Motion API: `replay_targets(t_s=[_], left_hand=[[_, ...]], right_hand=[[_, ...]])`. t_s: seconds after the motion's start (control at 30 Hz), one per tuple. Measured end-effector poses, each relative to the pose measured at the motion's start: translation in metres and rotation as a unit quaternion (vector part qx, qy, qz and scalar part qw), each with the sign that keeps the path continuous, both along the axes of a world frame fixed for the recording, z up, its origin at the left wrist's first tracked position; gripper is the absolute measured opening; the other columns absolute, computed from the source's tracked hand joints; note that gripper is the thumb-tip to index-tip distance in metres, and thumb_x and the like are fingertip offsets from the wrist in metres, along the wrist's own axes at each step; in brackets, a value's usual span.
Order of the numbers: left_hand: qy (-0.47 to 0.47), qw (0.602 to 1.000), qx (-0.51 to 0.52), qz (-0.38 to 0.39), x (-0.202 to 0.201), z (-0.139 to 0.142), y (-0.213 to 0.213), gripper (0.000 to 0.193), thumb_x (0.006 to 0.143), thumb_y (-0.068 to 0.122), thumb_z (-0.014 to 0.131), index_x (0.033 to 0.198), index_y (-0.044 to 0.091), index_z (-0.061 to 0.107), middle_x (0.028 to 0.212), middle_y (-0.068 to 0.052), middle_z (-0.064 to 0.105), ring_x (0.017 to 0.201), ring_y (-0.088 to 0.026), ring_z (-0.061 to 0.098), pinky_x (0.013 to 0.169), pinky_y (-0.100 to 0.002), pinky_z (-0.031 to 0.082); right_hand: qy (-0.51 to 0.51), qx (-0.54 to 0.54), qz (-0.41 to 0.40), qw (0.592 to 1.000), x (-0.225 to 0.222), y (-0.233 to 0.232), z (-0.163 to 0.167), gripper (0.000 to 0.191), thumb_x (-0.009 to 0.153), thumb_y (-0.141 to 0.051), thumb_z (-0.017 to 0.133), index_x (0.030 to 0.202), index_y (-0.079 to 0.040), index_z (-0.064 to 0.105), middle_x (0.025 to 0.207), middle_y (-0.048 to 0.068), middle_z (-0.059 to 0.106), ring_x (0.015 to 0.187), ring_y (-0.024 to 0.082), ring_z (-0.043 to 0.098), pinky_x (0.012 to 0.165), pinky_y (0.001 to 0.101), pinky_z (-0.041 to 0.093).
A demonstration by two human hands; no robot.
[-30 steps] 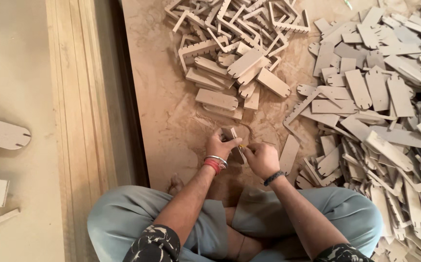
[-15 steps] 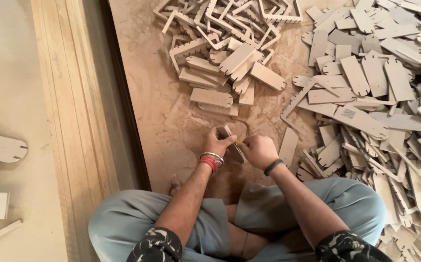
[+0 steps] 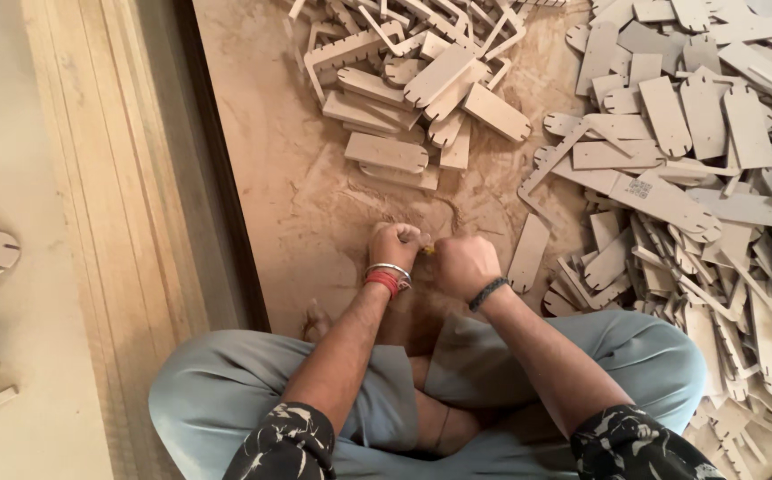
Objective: The person sits on the floor and uses a utility knife to scrape or smooth the edges of small wooden pieces. They pick up pieces from a pile, work on them with the knife, and place them back down. Another person is visible in the background performing a similar task.
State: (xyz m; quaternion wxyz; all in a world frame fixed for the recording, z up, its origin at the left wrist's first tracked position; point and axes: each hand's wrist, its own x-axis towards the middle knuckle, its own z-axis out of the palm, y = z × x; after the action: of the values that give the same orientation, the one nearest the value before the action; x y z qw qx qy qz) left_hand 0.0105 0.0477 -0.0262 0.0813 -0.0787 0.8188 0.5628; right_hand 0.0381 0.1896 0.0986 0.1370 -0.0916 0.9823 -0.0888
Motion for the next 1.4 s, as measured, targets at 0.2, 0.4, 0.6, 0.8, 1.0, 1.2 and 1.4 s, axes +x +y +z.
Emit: replay_targets(t_s=[0.2,0.4,0.6,0.8,1.0,1.2,1.4], left_hand=[[0.037,0.999,-0.006,-0.027,0.001,0.003,-0.004,0.024,0.072,0.027,0.088,0.073,0.005,0.079,0.074,-0.014,0.074,0.072,-0.025,0.072,0.072,-0.035,0.056],[0.002,0.999,0.042,-0.033,0.001,0.010,0.003,0.025,0.075,0.028,0.087,0.077,0.004,0.078,0.072,-0.012,0.075,0.066,-0.020,0.073,0.068,-0.033,0.056],[0.015,0.997,0.063,-0.033,-0.002,0.006,0.007,0.026,0.075,0.026,0.087,0.079,0.003,0.078,0.072,-0.010,0.076,0.067,-0.019,0.071,0.068,-0.032,0.056],[0.049,0.998,0.033,-0.037,0.003,0.006,0.006,0.024,0.074,0.025,0.088,0.077,0.003,0.079,0.074,-0.010,0.072,0.070,-0.019,0.068,0.068,-0.034,0.054],[-0.010,0.999,0.036,-0.033,0.002,0.003,0.008,0.026,0.074,0.029,0.088,0.079,0.005,0.078,0.077,-0.011,0.072,0.072,-0.022,0.068,0.071,-0.036,0.055],[0.003,0.999,0.016,-0.033,-0.001,0.000,0.006,0.027,0.072,0.030,0.090,0.079,0.007,0.079,0.082,-0.012,0.070,0.078,-0.024,0.068,0.074,-0.038,0.054],[-0.003,0.999,0.017,-0.033,-0.003,0.006,0.006,0.026,0.073,0.030,0.089,0.079,0.006,0.078,0.088,-0.012,0.069,0.083,-0.024,0.068,0.078,-0.038,0.054]], right_hand=[[-0.019,0.022,0.024,0.999,0.002,-0.009,0.026,0.028,0.073,-0.037,0.072,0.072,-0.009,0.073,0.074,0.018,0.071,0.073,0.040,0.071,0.066,0.0507,0.056],[0.070,0.018,-0.080,0.994,0.009,0.033,0.101,0.029,0.088,-0.037,0.068,0.077,-0.011,0.077,0.074,0.016,0.072,0.075,0.038,0.071,0.066,0.0498,0.056],[-0.054,-0.061,-0.150,0.985,0.012,0.058,0.081,0.033,0.086,-0.041,0.069,0.087,-0.010,0.080,0.079,0.019,0.074,0.079,0.039,0.070,0.074,0.0498,0.056],[-0.070,-0.034,-0.125,0.989,0.015,0.050,0.042,0.033,0.085,-0.042,0.068,0.085,-0.011,0.081,0.082,0.017,0.074,0.082,0.039,0.071,0.077,0.0497,0.057],[-0.072,-0.020,-0.147,0.986,0.016,0.048,0.041,0.034,0.084,-0.043,0.068,0.086,-0.012,0.081,0.083,0.017,0.074,0.083,0.038,0.071,0.077,0.0496,0.057],[-0.092,-0.008,-0.150,0.984,0.010,0.047,0.043,0.035,0.086,-0.044,0.069,0.087,-0.011,0.082,0.082,0.017,0.075,0.083,0.038,0.071,0.078,0.0489,0.057],[-0.102,-0.009,-0.166,0.981,0.009,0.045,0.049,0.035,0.086,-0.044,0.069,0.089,-0.011,0.081,0.081,0.016,0.075,0.081,0.036,0.072,0.077,0.0477,0.057]])
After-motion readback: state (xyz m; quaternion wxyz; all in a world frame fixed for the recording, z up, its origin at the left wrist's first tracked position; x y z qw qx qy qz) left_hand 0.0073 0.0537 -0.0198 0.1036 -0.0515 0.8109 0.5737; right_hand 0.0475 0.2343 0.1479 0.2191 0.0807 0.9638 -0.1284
